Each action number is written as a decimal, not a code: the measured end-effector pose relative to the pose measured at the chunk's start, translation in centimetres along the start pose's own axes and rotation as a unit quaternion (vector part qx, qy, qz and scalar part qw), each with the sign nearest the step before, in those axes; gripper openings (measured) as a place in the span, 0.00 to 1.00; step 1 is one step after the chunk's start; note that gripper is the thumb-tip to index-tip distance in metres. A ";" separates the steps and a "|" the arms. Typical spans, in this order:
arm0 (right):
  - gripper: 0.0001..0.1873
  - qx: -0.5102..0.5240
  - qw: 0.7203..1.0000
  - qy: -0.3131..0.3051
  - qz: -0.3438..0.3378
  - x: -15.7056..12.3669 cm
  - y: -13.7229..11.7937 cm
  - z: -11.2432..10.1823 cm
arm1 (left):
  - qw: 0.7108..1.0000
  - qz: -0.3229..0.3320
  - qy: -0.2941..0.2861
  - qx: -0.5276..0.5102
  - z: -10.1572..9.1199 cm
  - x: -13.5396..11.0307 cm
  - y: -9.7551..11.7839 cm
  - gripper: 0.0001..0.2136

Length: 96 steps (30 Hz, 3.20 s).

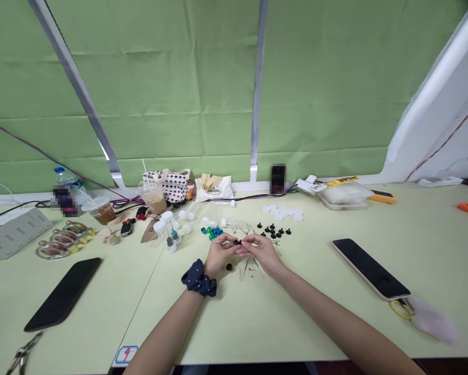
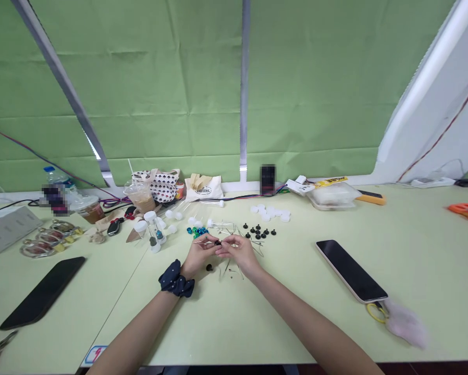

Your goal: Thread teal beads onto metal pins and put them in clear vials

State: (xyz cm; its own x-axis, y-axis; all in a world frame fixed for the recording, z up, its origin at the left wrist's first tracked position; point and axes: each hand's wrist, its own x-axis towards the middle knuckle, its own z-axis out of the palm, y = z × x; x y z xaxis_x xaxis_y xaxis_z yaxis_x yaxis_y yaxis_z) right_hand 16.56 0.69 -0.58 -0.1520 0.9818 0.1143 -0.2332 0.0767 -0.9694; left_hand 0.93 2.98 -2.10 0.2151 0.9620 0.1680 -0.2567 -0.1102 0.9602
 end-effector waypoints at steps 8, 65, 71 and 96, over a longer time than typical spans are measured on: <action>0.11 -0.357 0.896 -0.155 -0.215 -2.0 -0.7 1.1 | 0.993 0.020 0.112 -0.014 -1.4 0.8 0.2 0.16; 0.11 -0.051 0.988 -0.121 -0.081 0.1 -0.2 -0.5 | 0.979 -0.080 -0.082 -0.169 -1.8 0.6 0.2 0.12; 0.14 -0.084 0.990 -0.087 -0.066 0.6 0.4 -0.8 | 0.986 -0.065 -0.076 -0.131 -1.7 0.6 0.1 0.13; 0.17 -0.072 0.995 -0.047 -0.053 0.3 0.3 -0.6 | 0.999 0.006 -0.025 -0.022 -1.6 0.6 0.0 0.13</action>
State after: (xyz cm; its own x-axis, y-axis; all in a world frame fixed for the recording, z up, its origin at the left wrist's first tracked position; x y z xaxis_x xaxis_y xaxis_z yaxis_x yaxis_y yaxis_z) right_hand 17.06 1.10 -0.94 -0.2255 0.9467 0.2301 -0.1142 0.2089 -0.9712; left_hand -0.39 3.95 -2.36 0.2581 0.9469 0.1919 -0.3001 -0.1102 0.9475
